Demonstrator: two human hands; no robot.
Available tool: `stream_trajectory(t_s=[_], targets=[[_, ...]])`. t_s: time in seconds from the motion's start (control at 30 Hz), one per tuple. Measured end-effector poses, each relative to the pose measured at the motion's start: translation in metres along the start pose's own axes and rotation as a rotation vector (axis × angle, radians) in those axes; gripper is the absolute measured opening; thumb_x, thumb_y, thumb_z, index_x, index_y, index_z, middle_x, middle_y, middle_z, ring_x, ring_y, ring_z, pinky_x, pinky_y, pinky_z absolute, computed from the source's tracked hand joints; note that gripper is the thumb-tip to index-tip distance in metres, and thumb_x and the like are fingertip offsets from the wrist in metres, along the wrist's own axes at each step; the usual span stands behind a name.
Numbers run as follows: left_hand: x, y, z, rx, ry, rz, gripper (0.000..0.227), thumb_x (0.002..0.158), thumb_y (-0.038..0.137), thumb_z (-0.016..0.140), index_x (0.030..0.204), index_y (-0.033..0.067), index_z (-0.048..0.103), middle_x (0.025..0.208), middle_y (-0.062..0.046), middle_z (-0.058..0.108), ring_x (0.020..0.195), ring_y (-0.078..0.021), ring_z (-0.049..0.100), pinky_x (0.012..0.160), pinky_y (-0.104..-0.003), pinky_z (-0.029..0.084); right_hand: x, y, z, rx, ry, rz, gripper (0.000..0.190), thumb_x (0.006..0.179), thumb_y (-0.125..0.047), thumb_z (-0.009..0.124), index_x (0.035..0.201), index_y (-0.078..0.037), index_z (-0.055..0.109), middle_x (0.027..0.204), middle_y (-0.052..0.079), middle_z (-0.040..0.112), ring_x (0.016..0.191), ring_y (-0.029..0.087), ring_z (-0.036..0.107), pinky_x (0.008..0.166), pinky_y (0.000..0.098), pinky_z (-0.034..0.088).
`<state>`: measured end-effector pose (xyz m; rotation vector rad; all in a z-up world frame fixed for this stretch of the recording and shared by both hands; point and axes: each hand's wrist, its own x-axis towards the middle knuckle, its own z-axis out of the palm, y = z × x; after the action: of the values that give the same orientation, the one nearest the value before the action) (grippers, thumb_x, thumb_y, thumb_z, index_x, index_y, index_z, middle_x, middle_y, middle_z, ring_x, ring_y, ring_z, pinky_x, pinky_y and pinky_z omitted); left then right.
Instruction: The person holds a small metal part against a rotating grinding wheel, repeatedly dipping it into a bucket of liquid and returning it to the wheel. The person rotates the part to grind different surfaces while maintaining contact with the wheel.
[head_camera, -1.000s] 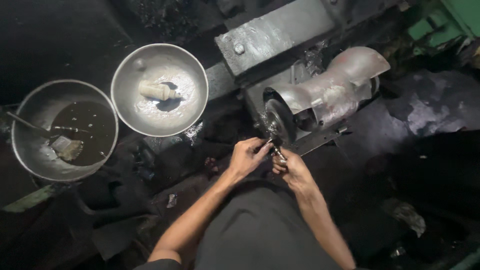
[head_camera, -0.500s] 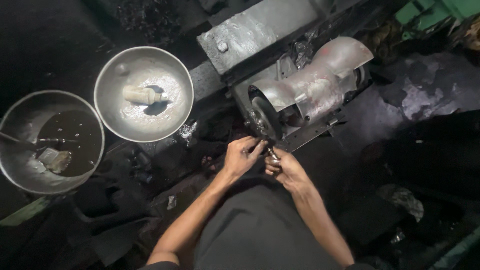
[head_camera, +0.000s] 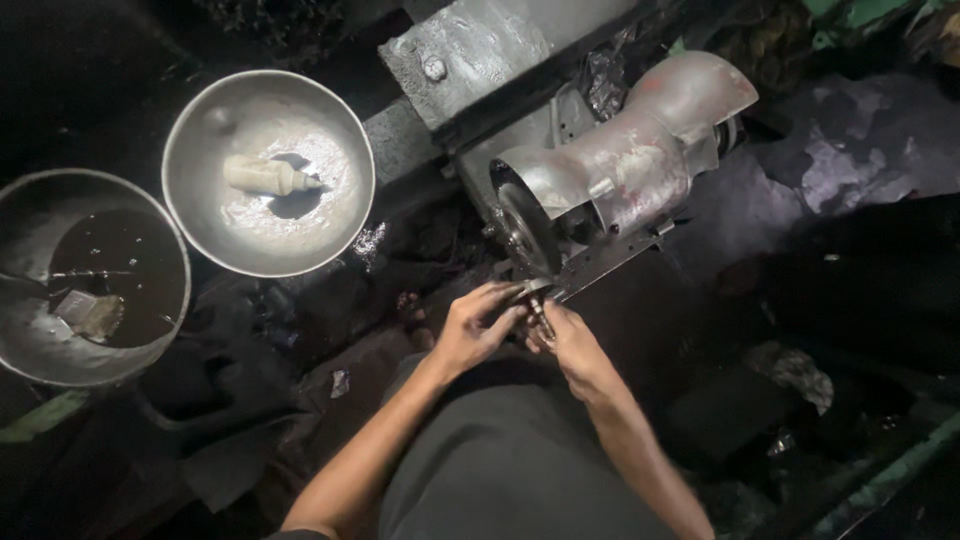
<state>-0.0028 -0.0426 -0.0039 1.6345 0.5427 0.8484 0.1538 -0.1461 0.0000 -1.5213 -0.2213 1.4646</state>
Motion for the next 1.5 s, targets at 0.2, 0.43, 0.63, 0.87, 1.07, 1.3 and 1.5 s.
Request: stream_trajectory(t_s=[0.2, 0.43, 0.63, 0.87, 1.07, 1.3, 1.5], targets=[[-0.010, -0.024, 0.000, -0.004, 0.048, -0.077, 0.018, 0.095, 0.005, 0.072, 0.111, -0.0040, 0.071, 0.103, -0.015, 0.075, 0.091, -0.0222, 0.073, 0.081, -0.030, 0.056, 0.009, -0.007, 0.003, 0.194, -0.144, 0.057, 0.039, 0.109, -0.027, 0.042, 0.092, 0.002, 0.060, 0.063, 0.001, 0.049, 0.058, 0.013, 0.046, 0.059, 0.0297, 0.042], [-0.007, -0.032, 0.004, 0.026, 0.127, -0.128, 0.014, 0.097, 0.006, 0.071, 0.107, -0.0034, 0.073, 0.088, -0.013, 0.070, 0.075, -0.0180, 0.064, 0.067, -0.032, 0.051, 0.028, -0.011, -0.001, 0.263, -0.214, 0.087, 0.035, 0.110, -0.026, 0.043, 0.095, 0.002, 0.059, 0.060, -0.003, 0.044, 0.054, 0.010, 0.040, 0.058, 0.0297, 0.040], [0.002, -0.025, 0.006, 0.056, 0.148, -0.221, 0.020, 0.097, 0.014, 0.070, 0.111, -0.0006, 0.074, 0.092, -0.013, 0.075, 0.074, -0.0169, 0.068, 0.064, -0.031, 0.054, 0.039, -0.013, -0.006, 0.319, -0.216, 0.149, 0.036, 0.111, -0.028, 0.042, 0.093, -0.001, 0.058, 0.057, -0.005, 0.041, 0.054, 0.010, 0.041, 0.062, 0.0291, 0.041], [0.009, -0.028, 0.012, 0.276, 0.123, -0.190, 0.022, 0.098, 0.021, 0.072, 0.107, 0.0013, 0.076, 0.091, -0.019, 0.075, 0.076, -0.0250, 0.074, 0.065, -0.034, 0.056, 0.047, -0.005, -0.017, 0.309, -0.156, 0.175, 0.031, 0.109, -0.025, 0.045, 0.095, -0.001, 0.058, 0.058, -0.005, 0.042, 0.054, 0.009, 0.040, 0.060, 0.0285, 0.040], [0.015, -0.028, 0.016, 0.272, 0.079, -0.224, 0.019, 0.095, 0.020, 0.073, 0.097, 0.0008, 0.073, 0.077, -0.018, 0.068, 0.058, -0.0253, 0.064, 0.056, -0.037, 0.050, 0.041, 0.002, -0.022, 0.358, -0.189, 0.124, 0.035, 0.110, -0.028, 0.043, 0.097, 0.000, 0.059, 0.060, -0.005, 0.042, 0.055, 0.009, 0.041, 0.060, 0.0281, 0.041], [0.018, -0.018, 0.016, 0.230, 0.054, -0.091, 0.016, 0.097, 0.017, 0.072, 0.097, 0.0006, 0.070, 0.079, -0.017, 0.066, 0.060, -0.0242, 0.061, 0.056, -0.036, 0.048, 0.035, 0.008, -0.027, 0.286, -0.138, 0.081, 0.038, 0.111, -0.029, 0.042, 0.096, 0.002, 0.060, 0.059, -0.004, 0.041, 0.054, 0.010, 0.038, 0.058, 0.0288, 0.039], [0.024, 0.003, 0.011, 0.268, 0.048, 0.004, 0.015, 0.094, 0.012, 0.076, 0.103, 0.0007, 0.070, 0.088, -0.016, 0.067, 0.070, -0.0300, 0.062, 0.065, -0.037, 0.052, 0.026, 0.010, -0.027, 0.018, -0.059, -0.078, 0.039, 0.111, -0.031, 0.045, 0.098, 0.002, 0.062, 0.066, -0.002, 0.047, 0.057, 0.010, 0.041, 0.057, 0.0299, 0.039]])
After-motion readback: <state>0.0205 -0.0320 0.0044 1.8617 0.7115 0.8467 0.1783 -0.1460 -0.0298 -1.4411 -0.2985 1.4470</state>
